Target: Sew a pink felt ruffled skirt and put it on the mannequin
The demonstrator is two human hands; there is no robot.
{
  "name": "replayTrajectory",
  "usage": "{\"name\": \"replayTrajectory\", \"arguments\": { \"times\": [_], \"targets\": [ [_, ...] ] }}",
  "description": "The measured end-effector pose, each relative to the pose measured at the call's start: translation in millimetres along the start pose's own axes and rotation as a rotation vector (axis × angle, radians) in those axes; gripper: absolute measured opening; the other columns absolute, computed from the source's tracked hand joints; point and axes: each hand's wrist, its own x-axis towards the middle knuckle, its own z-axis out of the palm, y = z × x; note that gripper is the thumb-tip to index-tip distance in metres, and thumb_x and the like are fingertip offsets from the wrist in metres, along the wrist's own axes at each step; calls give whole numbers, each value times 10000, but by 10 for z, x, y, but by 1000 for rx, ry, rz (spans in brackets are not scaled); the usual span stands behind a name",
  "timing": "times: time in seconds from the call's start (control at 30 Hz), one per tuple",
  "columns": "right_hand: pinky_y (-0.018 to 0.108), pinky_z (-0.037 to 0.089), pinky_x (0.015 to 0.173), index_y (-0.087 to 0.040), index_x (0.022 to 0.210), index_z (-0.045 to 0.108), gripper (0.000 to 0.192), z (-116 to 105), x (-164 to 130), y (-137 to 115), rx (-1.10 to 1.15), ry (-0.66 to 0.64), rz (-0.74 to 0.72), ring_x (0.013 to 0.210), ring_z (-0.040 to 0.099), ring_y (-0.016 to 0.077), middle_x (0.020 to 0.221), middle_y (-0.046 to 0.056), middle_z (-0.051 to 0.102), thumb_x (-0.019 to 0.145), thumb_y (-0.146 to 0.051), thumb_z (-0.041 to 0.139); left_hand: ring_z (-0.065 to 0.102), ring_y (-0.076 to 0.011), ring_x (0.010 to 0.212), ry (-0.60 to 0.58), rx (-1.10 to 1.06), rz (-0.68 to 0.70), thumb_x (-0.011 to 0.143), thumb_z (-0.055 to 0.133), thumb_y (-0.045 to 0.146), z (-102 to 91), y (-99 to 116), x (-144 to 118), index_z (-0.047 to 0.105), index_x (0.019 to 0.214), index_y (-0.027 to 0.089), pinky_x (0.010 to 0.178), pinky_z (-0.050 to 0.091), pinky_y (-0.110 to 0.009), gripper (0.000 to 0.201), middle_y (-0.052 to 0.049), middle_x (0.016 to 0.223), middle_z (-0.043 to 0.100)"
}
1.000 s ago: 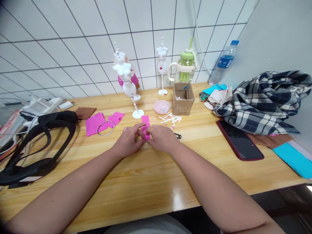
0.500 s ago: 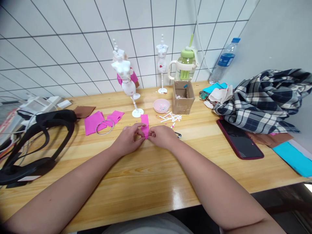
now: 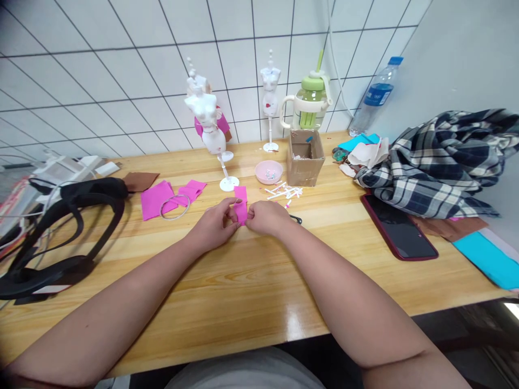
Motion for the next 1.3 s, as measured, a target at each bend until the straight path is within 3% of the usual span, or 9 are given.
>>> {"name": "replayTrajectory", "arguments": {
  "times": [0.17,0.3,0.37,0.43,0.57,0.67,0.83,1.03,1.3],
  "targets": [
    [262,346,555,-258,774,678,120,8,44,3,-9,-1,21,703,606,174,842,5,725,748,-371,645,553,-304,1089,66,120,-84,739,702,270,-4,-30,10,446,1354,273,924,396,-488,666,-77,1151,631],
    [248,357,556,-247,936,644,231,34,43,89,59,76,30,692,591,166,824,-6,702,712,-293,673,454,-367,1217,113,143,-137,689,762,323,9,-67,25,389,1418,304,969,361,-558,819,-119,1338,510],
    [238,371,574,-238,987,645,235,42,-1,144,133,127,-51,680,584,147,784,-17,684,753,-231,629,456,-371,1213,112,117,-160,686,764,324,9,-77,28,368,1431,301,967,363,-563,844,-124,1336,510],
    [234,385,614,-233,948,686,164,42,-62,182,152,161,-240,703,589,135,767,-14,672,818,-217,587,457,-369,1213,104,97,-175,685,763,326,4,-79,28,353,1439,297,971,363,-565,859,-124,1337,510],
    [250,397,703,-233,957,744,167,27,-130,192,2,177,-454,844,621,151,946,23,706,874,-266,603,440,-367,1243,87,93,-183,688,753,317,-2,-87,24,325,1455,283,988,359,-568,879,-126,1365,490],
    [259,390,690,-249,1004,745,191,16,-116,178,-103,145,-451,864,635,163,971,19,714,881,-309,613,460,-350,1228,117,58,-149,684,760,306,1,-122,20,313,1462,275,998,360,-548,898,-123,1340,506],
    [265,370,664,-247,1007,738,204,21,-90,144,-196,143,-440,877,644,171,985,22,710,905,-325,579,554,-257,1147,148,-135,90,727,764,351,-54,-156,4,149,1519,258,1040,333,-438,1008,-85,1199,614],
    [264,365,676,-234,970,717,202,71,-93,112,-174,204,-416,883,637,170,956,24,707,915,-274,527,609,-215,1049,17,88,156,775,710,256,-110,-65,-27,338,1437,285,1029,256,-431,760,7,1040,721],
    [264,351,658,-234,947,721,174,61,-136,122,-52,258,-403,829,611,161,914,22,692,883,-324,587,664,-184,1007,107,39,125,831,611,203,-57,-52,-33,394,1375,239,1014,294,-403,587,25,902,759]
  ]
}}
